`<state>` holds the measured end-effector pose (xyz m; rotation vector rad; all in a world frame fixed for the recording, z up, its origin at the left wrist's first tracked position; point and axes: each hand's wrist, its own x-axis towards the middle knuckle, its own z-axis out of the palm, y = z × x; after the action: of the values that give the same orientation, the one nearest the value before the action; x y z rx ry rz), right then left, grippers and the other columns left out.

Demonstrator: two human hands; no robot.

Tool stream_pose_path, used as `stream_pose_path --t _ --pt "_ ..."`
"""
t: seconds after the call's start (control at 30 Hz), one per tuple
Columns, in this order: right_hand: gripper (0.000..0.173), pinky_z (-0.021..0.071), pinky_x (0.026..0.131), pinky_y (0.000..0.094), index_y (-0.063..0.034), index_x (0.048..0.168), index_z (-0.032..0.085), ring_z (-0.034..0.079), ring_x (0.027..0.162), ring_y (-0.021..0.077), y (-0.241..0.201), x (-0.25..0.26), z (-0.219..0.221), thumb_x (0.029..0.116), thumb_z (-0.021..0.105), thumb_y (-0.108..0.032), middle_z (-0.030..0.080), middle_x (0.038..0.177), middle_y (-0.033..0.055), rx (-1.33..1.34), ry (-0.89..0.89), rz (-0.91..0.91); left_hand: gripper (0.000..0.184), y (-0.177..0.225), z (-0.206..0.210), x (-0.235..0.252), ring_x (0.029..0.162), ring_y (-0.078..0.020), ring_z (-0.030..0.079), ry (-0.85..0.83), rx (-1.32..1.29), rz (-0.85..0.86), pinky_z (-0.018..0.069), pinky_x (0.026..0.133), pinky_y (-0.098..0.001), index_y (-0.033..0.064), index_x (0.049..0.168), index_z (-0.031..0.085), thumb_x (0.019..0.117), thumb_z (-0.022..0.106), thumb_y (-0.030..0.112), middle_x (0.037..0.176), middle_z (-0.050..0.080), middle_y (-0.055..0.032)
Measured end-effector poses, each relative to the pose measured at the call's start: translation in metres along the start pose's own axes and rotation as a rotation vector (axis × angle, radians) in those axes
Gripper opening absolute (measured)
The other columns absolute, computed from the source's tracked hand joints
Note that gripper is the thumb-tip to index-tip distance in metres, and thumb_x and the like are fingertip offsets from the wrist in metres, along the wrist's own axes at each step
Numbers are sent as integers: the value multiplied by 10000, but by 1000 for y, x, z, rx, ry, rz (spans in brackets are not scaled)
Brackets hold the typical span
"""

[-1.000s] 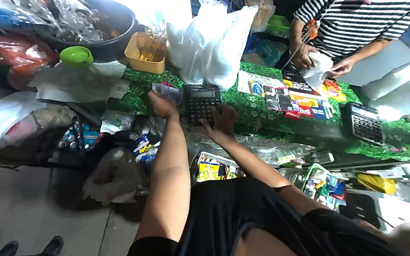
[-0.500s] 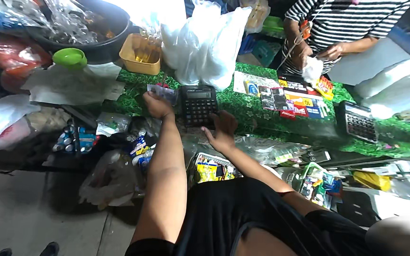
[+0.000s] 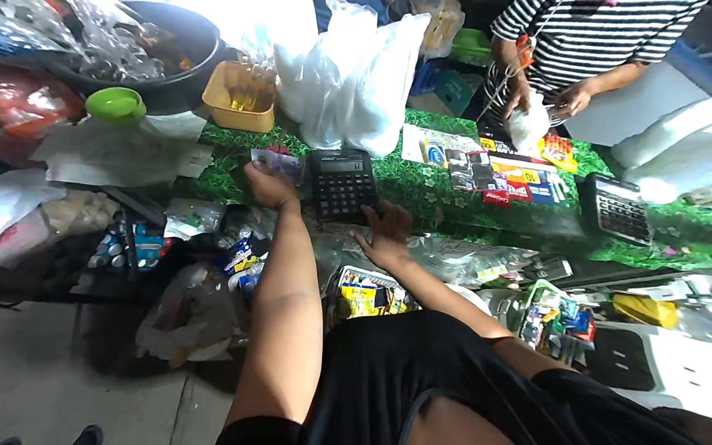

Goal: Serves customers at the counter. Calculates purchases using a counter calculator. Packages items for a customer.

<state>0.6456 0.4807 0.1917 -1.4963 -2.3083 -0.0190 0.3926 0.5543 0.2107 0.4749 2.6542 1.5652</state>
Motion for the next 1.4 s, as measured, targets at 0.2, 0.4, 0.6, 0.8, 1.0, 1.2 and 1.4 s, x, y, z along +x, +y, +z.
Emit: stream_pose_path --t 0.2,0.4,0.6,0.8,1.0,1.2,1.4 --pt "631 286 1140 654 -277 1378 644 429 1366 416 -1 4 0 915 571 -699 519 1451 155 -9 23 -12 425 1 -1 -1 1141 -282 683 1 -1 -10 549 932 -504 121 1309 612 1114 310 346 1250 694 -115" --pt "615 304 1127 638 -246 1323 681 455 1329 405 -2 8 -2 928 558 -701 547 1404 150 -19 69 -36 412 0 1 0 1124 -277 690 16 5 -13 554 911 -501 134 1302 615 1111 317 346 1242 698 -103" --pt "581 316 1117 619 -214 1252 717 460 1316 396 -13 17 -7 921 592 -675 554 1386 147 8 85 -53 426 3 -1 0 1124 -284 692 6 12 -25 550 918 -508 133 1313 614 1115 305 348 1237 703 -111" --pt "673 263 1157 665 -232 1340 671 421 1377 417 -38 25 -2 918 539 -739 508 1480 147 18 -6 -114 420 2 -3 -2 1130 -298 690 -3 -8 -2 551 936 -498 102 1330 600 1115 324 335 1235 700 -133" --pt "704 180 1199 676 -374 1502 520 325 1477 402 -50 10 0 920 493 -770 440 1574 108 57 -201 -204 416 -2 2 2 1125 -322 688 -9 4 20 550 937 -509 69 1342 586 1112 332 305 1242 691 -163" --pt "680 333 1125 638 -182 1444 583 477 1336 424 -14 1 2 946 548 -643 549 1400 202 1 174 -10 419 2 -3 1 1140 -335 681 -22 -1 6 545 937 -527 77 1350 583 1114 323 306 1266 680 -167" --pt "461 331 1165 649 -196 1271 719 478 1379 462 2 -45 0 992 567 -530 596 1410 211 147 -162 -126 431 -1 -3 1 1144 -320 682 -32 10 21 543 952 -516 84 1351 584 1117 317 328 1265 683 -159"
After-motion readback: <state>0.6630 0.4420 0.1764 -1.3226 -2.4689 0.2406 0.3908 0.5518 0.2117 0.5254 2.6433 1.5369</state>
